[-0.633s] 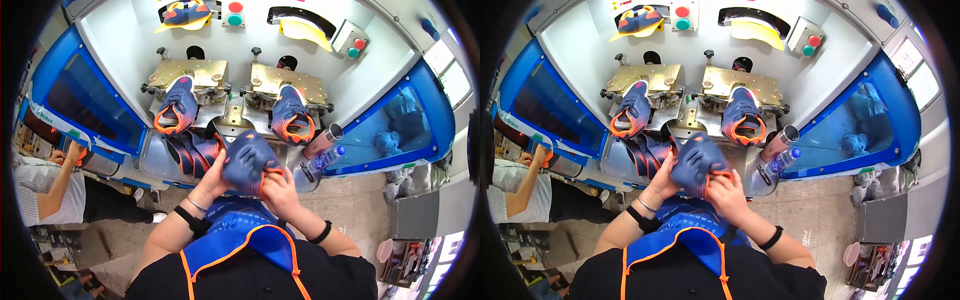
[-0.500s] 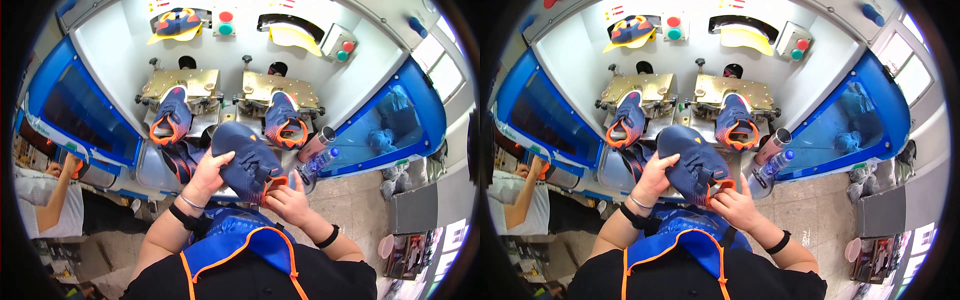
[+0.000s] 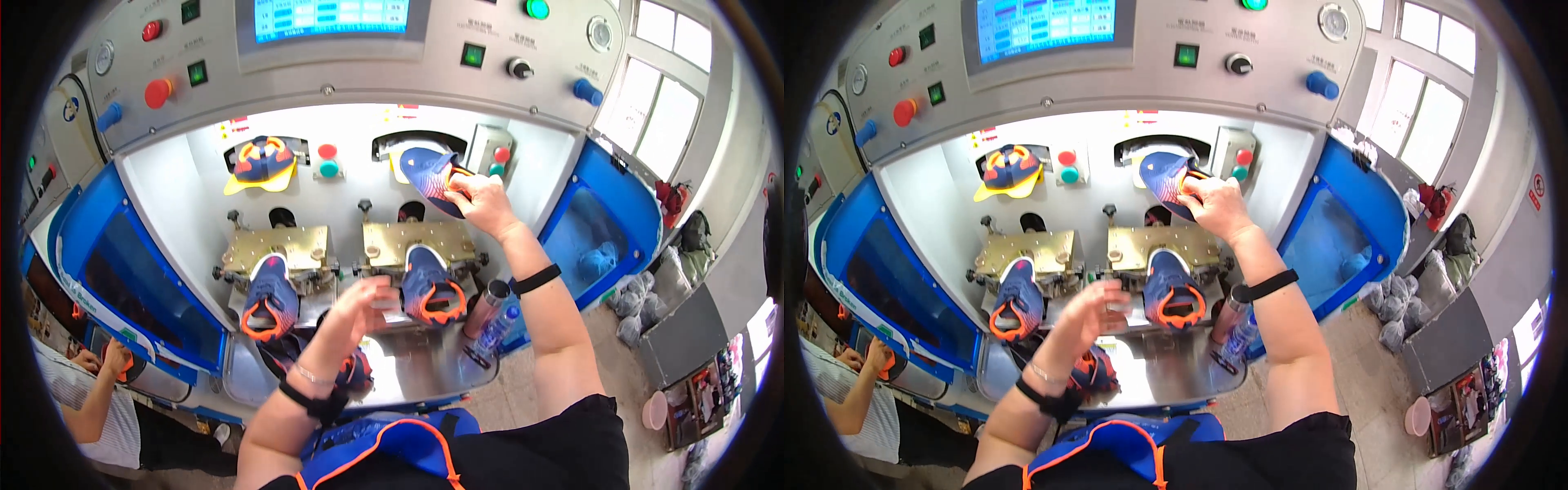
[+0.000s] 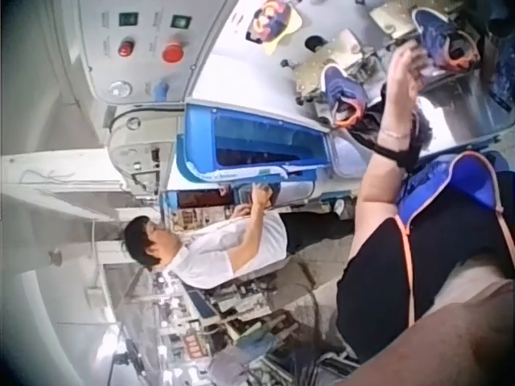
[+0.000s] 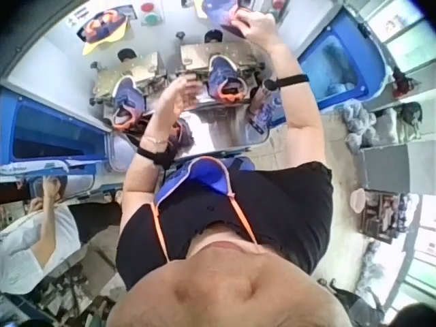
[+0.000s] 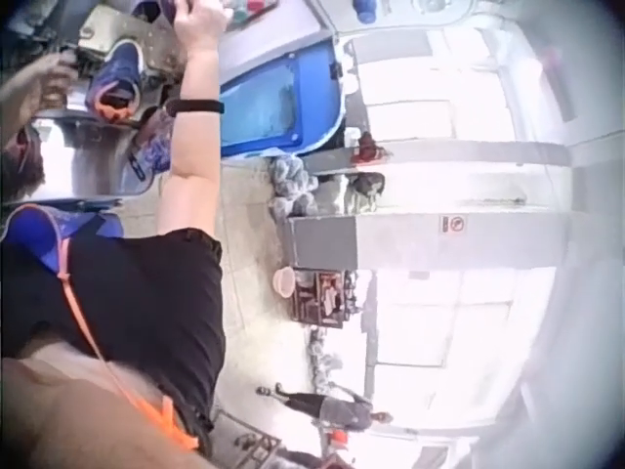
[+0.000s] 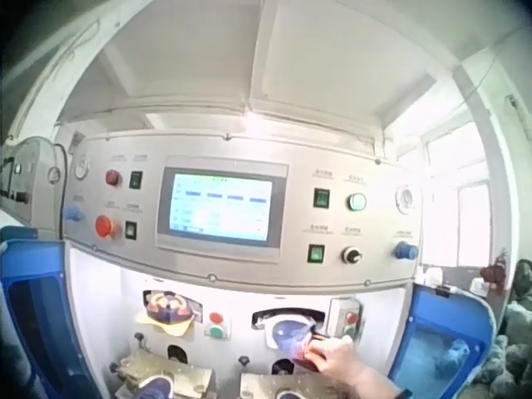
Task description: Operating a shoe lasting machine to shape the upper of sports shoes.
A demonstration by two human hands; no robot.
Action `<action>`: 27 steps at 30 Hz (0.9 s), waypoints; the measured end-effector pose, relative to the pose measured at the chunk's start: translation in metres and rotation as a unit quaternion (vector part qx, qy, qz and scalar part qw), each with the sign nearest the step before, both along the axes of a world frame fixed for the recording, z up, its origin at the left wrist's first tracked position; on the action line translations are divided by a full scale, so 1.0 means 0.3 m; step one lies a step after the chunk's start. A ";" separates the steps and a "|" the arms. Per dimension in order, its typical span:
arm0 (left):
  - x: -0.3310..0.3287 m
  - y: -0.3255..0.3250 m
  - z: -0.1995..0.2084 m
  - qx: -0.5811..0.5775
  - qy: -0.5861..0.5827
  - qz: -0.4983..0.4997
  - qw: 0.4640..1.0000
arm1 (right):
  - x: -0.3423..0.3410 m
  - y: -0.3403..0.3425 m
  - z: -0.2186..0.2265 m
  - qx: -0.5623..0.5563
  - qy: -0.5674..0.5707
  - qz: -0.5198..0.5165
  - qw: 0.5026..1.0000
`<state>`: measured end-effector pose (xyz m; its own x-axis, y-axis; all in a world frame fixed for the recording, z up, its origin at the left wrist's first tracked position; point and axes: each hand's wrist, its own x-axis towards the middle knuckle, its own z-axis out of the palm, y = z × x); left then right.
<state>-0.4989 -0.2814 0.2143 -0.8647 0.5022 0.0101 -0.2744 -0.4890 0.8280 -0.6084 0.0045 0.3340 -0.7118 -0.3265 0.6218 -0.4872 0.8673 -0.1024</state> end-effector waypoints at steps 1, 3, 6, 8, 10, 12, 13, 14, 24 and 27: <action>0.026 -0.040 -0.062 -0.016 -0.030 -0.002 0.999 | -0.040 -0.008 0.027 -0.001 0.009 0.006 1.000; 0.072 -0.084 -0.114 -0.019 -0.090 0.013 0.996 | -0.138 -0.006 0.089 0.028 0.019 0.020 0.999; 0.129 -0.122 -0.146 0.009 -0.119 0.029 0.992 | -0.272 -0.056 0.150 0.093 -0.062 -0.065 0.992; 0.159 -0.164 -0.176 0.012 -0.125 0.038 0.991 | -0.347 -0.055 0.158 0.068 -0.085 -0.072 0.991; 0.224 -0.239 -0.214 -0.008 -0.155 0.097 0.983 | -0.351 -0.124 0.144 0.028 0.012 -0.092 0.995; 0.292 -0.317 -0.262 -0.025 -0.172 0.155 0.973 | -0.310 -0.159 0.096 -0.104 0.105 -0.133 0.980; 0.326 -0.337 -0.283 -0.029 -0.168 0.144 0.975 | -0.335 -0.113 0.029 -0.154 0.261 -0.207 0.930; 0.375 -0.373 -0.308 -0.016 -0.208 0.184 0.961 | -0.331 -0.093 -0.033 -0.231 0.239 -0.229 0.915; 0.445 -0.364 -0.364 -0.020 -0.246 0.245 0.937 | -0.285 0.131 -0.196 -0.402 0.123 -0.105 0.901; 0.437 -0.282 -0.368 -0.002 -0.234 0.237 0.943 | -0.046 -0.028 -0.171 -0.377 0.107 0.076 0.917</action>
